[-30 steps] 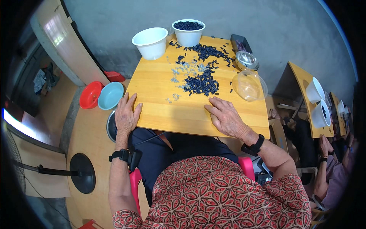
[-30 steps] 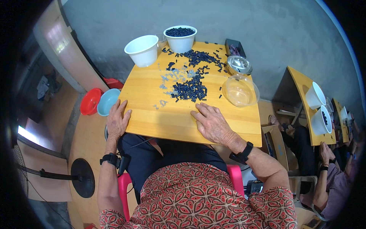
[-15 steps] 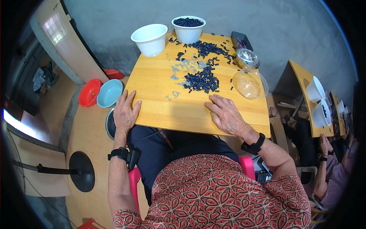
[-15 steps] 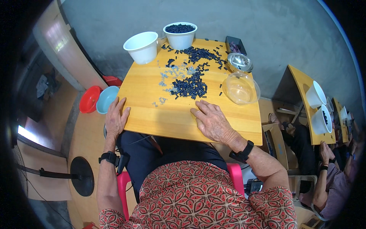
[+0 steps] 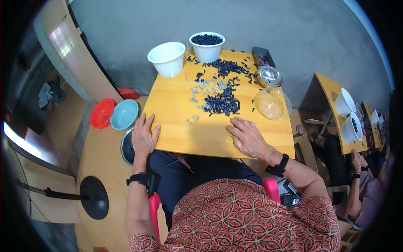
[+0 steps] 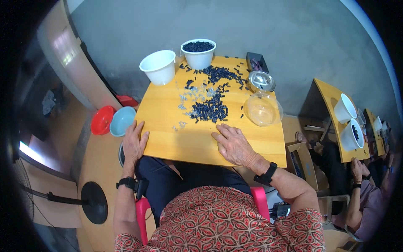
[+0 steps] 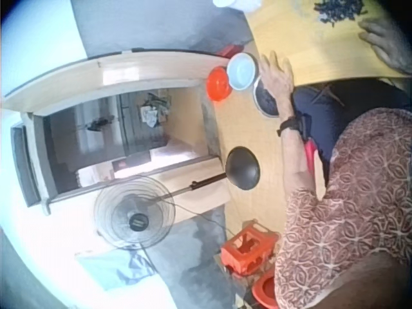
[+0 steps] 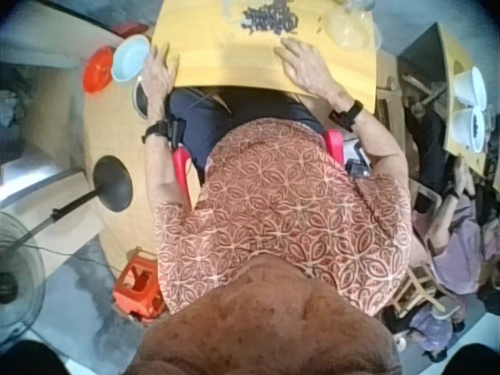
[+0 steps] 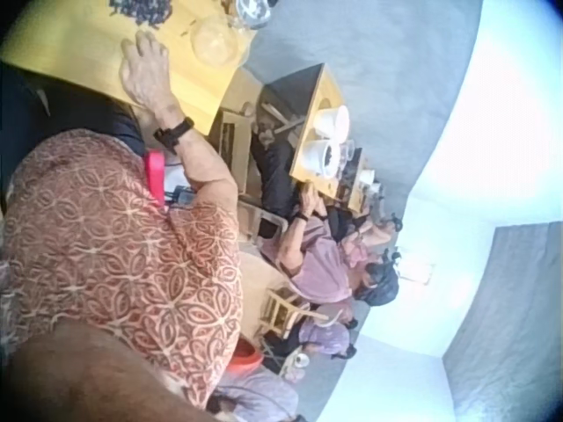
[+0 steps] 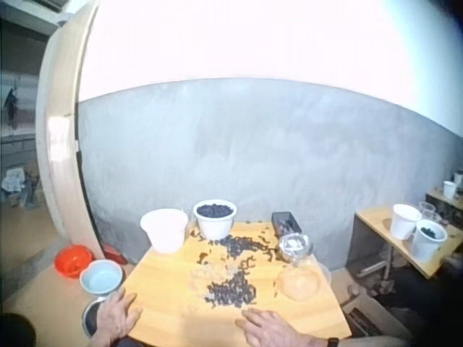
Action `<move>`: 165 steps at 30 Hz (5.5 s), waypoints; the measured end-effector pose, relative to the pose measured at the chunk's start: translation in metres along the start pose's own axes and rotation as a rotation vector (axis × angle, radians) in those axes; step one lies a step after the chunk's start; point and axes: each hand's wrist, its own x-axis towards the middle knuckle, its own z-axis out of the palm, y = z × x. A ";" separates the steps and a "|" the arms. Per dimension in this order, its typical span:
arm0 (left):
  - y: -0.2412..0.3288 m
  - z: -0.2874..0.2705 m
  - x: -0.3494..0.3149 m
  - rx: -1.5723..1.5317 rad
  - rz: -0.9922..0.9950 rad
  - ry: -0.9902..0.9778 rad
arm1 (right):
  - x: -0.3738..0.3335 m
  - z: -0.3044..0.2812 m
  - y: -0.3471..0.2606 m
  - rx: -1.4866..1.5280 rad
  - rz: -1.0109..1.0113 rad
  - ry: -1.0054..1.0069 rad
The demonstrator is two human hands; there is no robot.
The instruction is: Assembling small plastic and rubber components at a workspace.
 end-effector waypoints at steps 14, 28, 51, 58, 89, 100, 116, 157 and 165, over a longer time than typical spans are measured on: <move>-0.003 -0.001 0.001 -0.019 -0.047 0.004 | 0.006 0.000 -0.003 0.012 0.002 -0.007; -0.005 0.003 0.000 -0.007 -0.030 -0.006 | 0.000 0.001 0.000 0.008 -0.007 0.032; 0.090 -0.056 0.041 -0.691 -0.151 0.003 | 0.111 0.008 0.057 0.118 0.257 -0.031; 0.117 -0.038 0.037 -0.858 -0.208 -0.155 | 0.110 0.013 0.067 0.076 0.238 -0.060; 0.139 -0.053 -0.010 -1.258 -0.274 -0.443 | 0.070 -0.047 -0.070 0.148 -0.317 0.317; 0.145 -0.071 -0.025 -1.661 -0.537 -0.550 | 0.061 -0.042 -0.086 0.432 -0.198 0.473; 0.152 -0.068 -0.034 -1.809 -0.587 -0.597 | 0.054 -0.038 -0.095 0.352 -0.246 0.529; 0.158 -0.070 -0.035 -1.964 -0.647 -0.590 | 0.050 -0.039 -0.089 0.911 0.064 0.380; 0.156 -0.065 -0.037 -1.943 -0.643 -0.570 | 0.052 -0.040 -0.089 0.623 -0.079 0.469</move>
